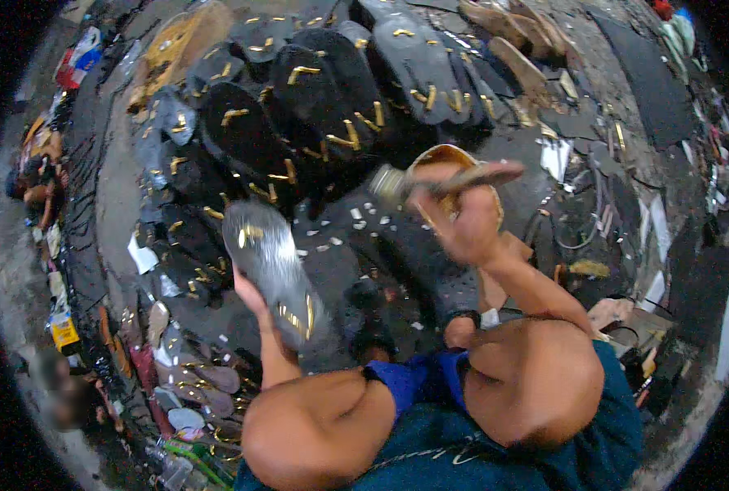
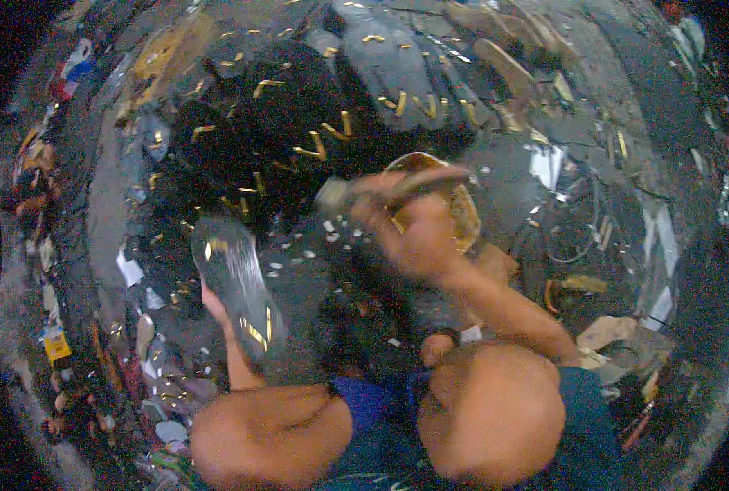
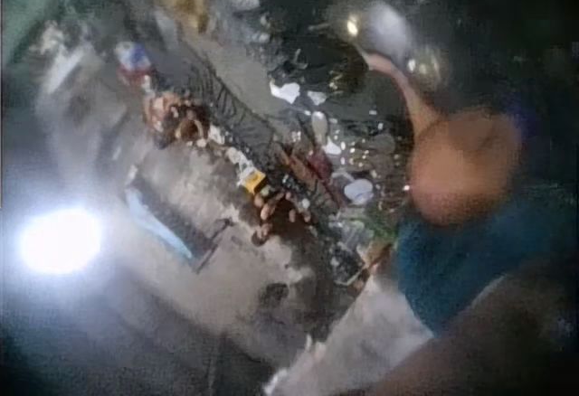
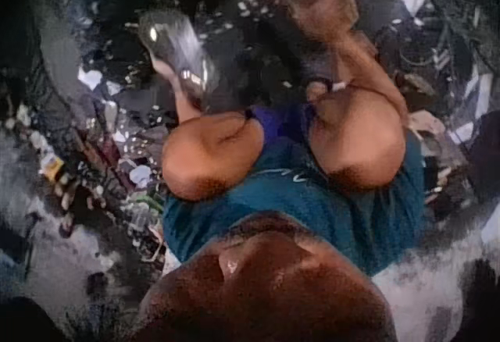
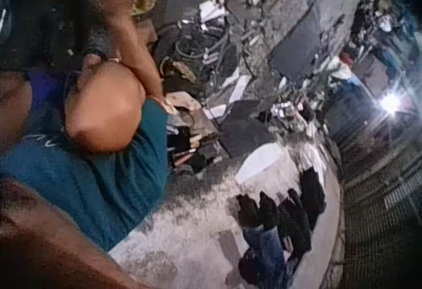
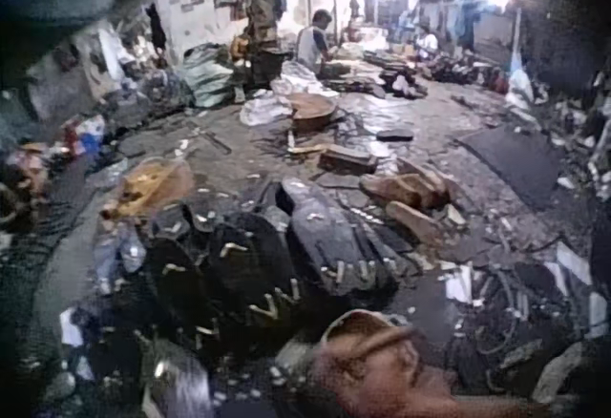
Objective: The person sits on the floor and repeatedly picks up black flip-flops with gold straps. Using a brush and a container of white paint, they apply the paint to the soles of the flip-flops one at a time, then place them back on the pile.
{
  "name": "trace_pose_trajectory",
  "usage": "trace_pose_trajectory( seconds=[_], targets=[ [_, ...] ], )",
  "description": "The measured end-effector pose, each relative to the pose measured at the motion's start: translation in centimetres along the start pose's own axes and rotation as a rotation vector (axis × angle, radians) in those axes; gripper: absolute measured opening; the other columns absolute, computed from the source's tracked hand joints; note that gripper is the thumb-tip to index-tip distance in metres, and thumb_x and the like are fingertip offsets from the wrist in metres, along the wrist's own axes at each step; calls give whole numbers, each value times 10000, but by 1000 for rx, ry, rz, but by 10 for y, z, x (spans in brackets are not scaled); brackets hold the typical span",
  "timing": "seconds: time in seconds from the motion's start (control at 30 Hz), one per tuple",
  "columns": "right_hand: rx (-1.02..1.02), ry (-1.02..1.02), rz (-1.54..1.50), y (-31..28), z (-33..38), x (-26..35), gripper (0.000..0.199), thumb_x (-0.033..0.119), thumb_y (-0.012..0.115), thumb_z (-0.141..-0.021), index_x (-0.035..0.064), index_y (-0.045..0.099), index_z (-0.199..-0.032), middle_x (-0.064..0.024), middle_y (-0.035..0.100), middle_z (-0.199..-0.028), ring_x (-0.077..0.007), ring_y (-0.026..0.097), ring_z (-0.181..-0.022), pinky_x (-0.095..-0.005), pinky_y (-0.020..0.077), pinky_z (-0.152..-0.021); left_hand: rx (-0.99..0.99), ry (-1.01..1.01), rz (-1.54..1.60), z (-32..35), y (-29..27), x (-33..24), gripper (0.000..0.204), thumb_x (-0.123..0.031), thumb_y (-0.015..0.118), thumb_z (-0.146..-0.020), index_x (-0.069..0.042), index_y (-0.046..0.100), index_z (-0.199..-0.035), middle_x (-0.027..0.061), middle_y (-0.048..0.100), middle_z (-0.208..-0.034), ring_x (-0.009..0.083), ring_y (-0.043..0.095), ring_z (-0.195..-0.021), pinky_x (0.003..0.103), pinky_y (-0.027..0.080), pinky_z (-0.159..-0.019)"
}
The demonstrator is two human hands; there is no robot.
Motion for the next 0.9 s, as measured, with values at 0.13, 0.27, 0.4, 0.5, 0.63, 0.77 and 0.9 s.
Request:
trace_pose_trajectory(
  seconds=[0.13, 0.27, 0.4, 0.5, 0.63, 0.77, 0.9],
  targets=[
    [-115, 196, 570, -65, 23, -93, 205, 197, 703, -855, 57, 697, -1005, -147, 699, -903, -257, 676, -776, -340, 520, -691, -542, -193, 59, 69, -25, 57, 466, -333, 354, -982, 9, 578, -1206, 145, 660, -1106, 283, 680, -882, 413, 564, -789],
    [-233, 153, 578, -73, 21, -49, 266, 299, 675, -860, 54, 697, -960, -161, 686, -950, -352, 670, -834, -434, 529, -731, -576, -296, 29, 108, -49, 62, 453, -332, 360, -981, 4, 586, -1183, 136, 664, -1076, 273, 678, -866, 402, 564, -773],
    [197, 332, 974, -105, 82, -76, 352, 332, 704, -819, -11, 644, -862, -217, 668, -911, -367, 659, -810, -466, 516, -698, -493, -347, 12, 105, -46, 58, 440, -332, 366, -980, -1, 594, -1160, 126, 669, -1047, 262, 677, -850, 392, 565, -758],
    [556, 652, 837, -113, 82, -55, 323, 291, 701, -819, -18, 640, -889, -220, 671, -896, -362, 662, -814, -455, 515, -724, -367, -366, 13, 75, -38, 51, 432, -332, 370, -980, -5, 600, -1143, 119, 672, -1025, 254, 676, -837, 384, 566, -746],
    [199, 168, 290, -65, 15, 27, 237, 179, 695, -855, 8, 661, -1015, -125, 684, -933, -243, 664, -845, -357, 510, -758, -116, -249, -29, 4, -12, 38, 421, -332, 376, -979, -10, 607, -1120, 110, 676, -996, 243, 674, -821, 373, 566, -730],
    [190, -21, -159, 8, -34, 72, 242, 75, 727, -834, 25, 654, -1059, -80, 680, -1007, -168, 641, -942, -306, 490, -863, -115, -186, -5, -36, 101, 38, 411, -379, 355, -990, -68, 618, -1050, 88, 668, -911, 211, 662, -784, 346, 559, -705],
    [89, -495, -210, 58, -66, 56, 278, 66, 753, -744, 114, 717, -1016, -67, 703, -945, -280, 640, -868, -364, 505, -803, 119, -159, -60, -38, 89, 49, 567, -491, 405, -946, -46, 536, -1272, 149, 599, -1225, 264, 597, -1073, 418, 517, -906]
  ],
)
Point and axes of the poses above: each hand's wrist, its own z-axis away from the middle knuckle, its own y-axis out of the palm, x = y × z, the point moved 5 cm from there along -z, towards the middle knuckle
